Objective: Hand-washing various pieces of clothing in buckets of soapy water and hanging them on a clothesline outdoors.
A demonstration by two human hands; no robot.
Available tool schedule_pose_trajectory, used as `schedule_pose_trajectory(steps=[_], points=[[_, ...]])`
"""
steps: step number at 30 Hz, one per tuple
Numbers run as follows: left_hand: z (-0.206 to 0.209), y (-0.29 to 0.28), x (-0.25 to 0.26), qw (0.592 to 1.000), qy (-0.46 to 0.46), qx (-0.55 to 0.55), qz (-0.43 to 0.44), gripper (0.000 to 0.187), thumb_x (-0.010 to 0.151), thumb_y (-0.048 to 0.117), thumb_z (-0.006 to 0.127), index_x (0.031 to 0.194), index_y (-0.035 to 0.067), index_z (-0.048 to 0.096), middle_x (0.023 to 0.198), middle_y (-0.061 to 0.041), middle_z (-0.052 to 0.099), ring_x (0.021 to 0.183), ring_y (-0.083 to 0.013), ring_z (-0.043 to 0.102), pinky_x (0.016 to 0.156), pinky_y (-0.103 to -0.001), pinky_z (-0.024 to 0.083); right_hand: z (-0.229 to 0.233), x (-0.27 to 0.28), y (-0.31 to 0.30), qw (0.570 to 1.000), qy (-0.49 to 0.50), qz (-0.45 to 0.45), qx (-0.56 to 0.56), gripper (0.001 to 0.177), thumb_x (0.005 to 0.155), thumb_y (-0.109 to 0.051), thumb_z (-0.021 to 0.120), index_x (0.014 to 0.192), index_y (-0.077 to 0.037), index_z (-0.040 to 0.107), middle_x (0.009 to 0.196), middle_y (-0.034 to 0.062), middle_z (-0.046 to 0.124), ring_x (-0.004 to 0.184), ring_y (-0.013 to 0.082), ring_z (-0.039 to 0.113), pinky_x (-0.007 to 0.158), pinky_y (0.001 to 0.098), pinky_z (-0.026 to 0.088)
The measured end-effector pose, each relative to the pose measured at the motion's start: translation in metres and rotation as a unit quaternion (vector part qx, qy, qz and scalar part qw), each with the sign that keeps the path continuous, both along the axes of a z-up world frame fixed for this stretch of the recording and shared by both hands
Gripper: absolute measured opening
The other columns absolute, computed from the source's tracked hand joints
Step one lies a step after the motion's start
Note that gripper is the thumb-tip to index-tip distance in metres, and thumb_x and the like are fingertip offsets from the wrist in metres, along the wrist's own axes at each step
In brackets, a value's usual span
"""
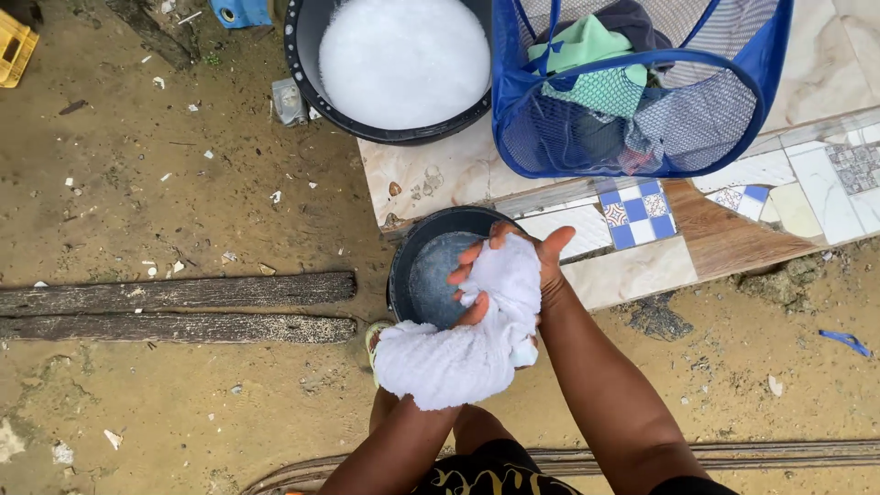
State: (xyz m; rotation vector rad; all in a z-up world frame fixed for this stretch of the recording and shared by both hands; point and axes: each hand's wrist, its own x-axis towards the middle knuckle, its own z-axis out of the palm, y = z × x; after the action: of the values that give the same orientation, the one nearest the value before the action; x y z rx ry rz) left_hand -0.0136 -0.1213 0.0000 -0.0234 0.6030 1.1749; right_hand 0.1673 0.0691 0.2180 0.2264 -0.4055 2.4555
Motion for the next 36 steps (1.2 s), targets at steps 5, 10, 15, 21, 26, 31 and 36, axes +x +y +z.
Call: schedule_pose_trajectory(steps=[5, 10, 15, 21, 26, 31, 36], points=[[0.005, -0.015, 0.013, 0.998, 0.032, 0.017, 0.06, 0.052, 0.083, 0.012, 0.076, 0.129, -0.005, 0.059, 0.109, -0.017, 0.071, 0.099, -0.0257, 0.07, 0.089, -0.038, 0.058, 0.004, 0.028, -0.006, 0.979, -0.179, -0.006, 0.094, 0.026, 0.09, -0.017, 0.084, 0.098, -0.004, 0.062, 0.097, 0.0166, 0.066, 0.101, 0.0338, 0.067, 0.097, 0.0554, 0.053], [0.021, -0.029, 0.004, 0.991, 0.062, 0.036, 0.111, 0.052, 0.083, 0.011, 0.077, 0.129, -0.005, 0.059, 0.109, -0.017, 0.071, 0.099, -0.0253, 0.07, 0.089, -0.038, 0.059, -0.022, -0.004, -0.03, 0.857, -0.49, -0.009, 0.16, 0.022, 0.081, -0.002, 0.078, 0.072, -0.002, 0.058, 0.075, 0.0121, 0.067, 0.073, 0.0226, 0.07, 0.072, 0.0391, 0.057], [0.037, -0.042, -0.019, 0.986, 0.088, 0.057, 0.126, 0.052, 0.083, 0.01, 0.078, 0.129, -0.004, 0.059, 0.108, -0.017, 0.071, 0.098, -0.025, 0.071, 0.088, -0.038, 0.059, -0.082, -0.04, -0.033, 0.568, -0.626, -0.137, 0.517, 0.026, 0.083, -0.015, 0.073, 0.068, -0.001, 0.057, 0.062, 0.0131, 0.058, 0.055, 0.0209, 0.055, 0.057, 0.0338, 0.046], [0.054, -0.083, -0.04, 0.977, 0.118, 0.073, 0.16, 0.052, 0.083, 0.009, 0.079, 0.129, -0.004, 0.059, 0.108, -0.016, 0.071, 0.098, -0.0246, 0.071, 0.087, -0.038, 0.059, -0.075, -0.074, -0.045, 0.584, -0.576, -0.21, 0.532, 0.017, 0.081, -0.016, 0.068, 0.07, -0.004, 0.063, 0.068, 0.0138, 0.063, 0.058, 0.0144, 0.059, 0.057, 0.0337, 0.049], [0.079, -0.101, -0.067, 0.964, 0.149, 0.108, 0.191, 0.052, 0.082, 0.008, 0.08, 0.129, -0.004, 0.059, 0.108, -0.016, 0.072, 0.097, -0.0242, 0.071, 0.086, -0.038, 0.06, -0.065, -0.096, -0.066, 0.566, -0.619, -0.188, 0.511, 0.029, 0.086, -0.016, 0.069, 0.067, 0.001, 0.055, 0.062, 0.0163, 0.057, 0.053, 0.0195, 0.05, 0.057, 0.036, 0.046], [0.119, -0.035, -0.047, 0.935, 0.207, 0.135, 0.255, 0.053, 0.082, 0.007, 0.081, 0.129, -0.003, 0.059, 0.108, -0.016, 0.072, 0.097, -0.0239, 0.071, 0.086, -0.038, 0.06, -0.063, -0.115, -0.094, 0.549, -0.611, -0.188, 0.538, 0.03, 0.083, -0.015, 0.072, 0.064, 0.002, 0.056, 0.061, 0.0165, 0.057, 0.052, 0.0198, 0.049, 0.058, 0.035, 0.048], [0.12, -0.017, -0.065, 0.901, 0.25, 0.149, 0.323, 0.053, 0.082, 0.006, 0.081, 0.129, -0.003, 0.059, 0.107, -0.016, 0.072, 0.096, -0.0236, 0.071, 0.085, -0.038, 0.06, -0.05, -0.139, -0.104, 0.642, -0.61, -0.103, 0.453, 0.039, 0.088, -0.017, 0.073, 0.062, 0.001, 0.051, 0.059, 0.0111, 0.06, 0.06, 0.01, 0.063, 0.057, 0.0307, 0.051]])
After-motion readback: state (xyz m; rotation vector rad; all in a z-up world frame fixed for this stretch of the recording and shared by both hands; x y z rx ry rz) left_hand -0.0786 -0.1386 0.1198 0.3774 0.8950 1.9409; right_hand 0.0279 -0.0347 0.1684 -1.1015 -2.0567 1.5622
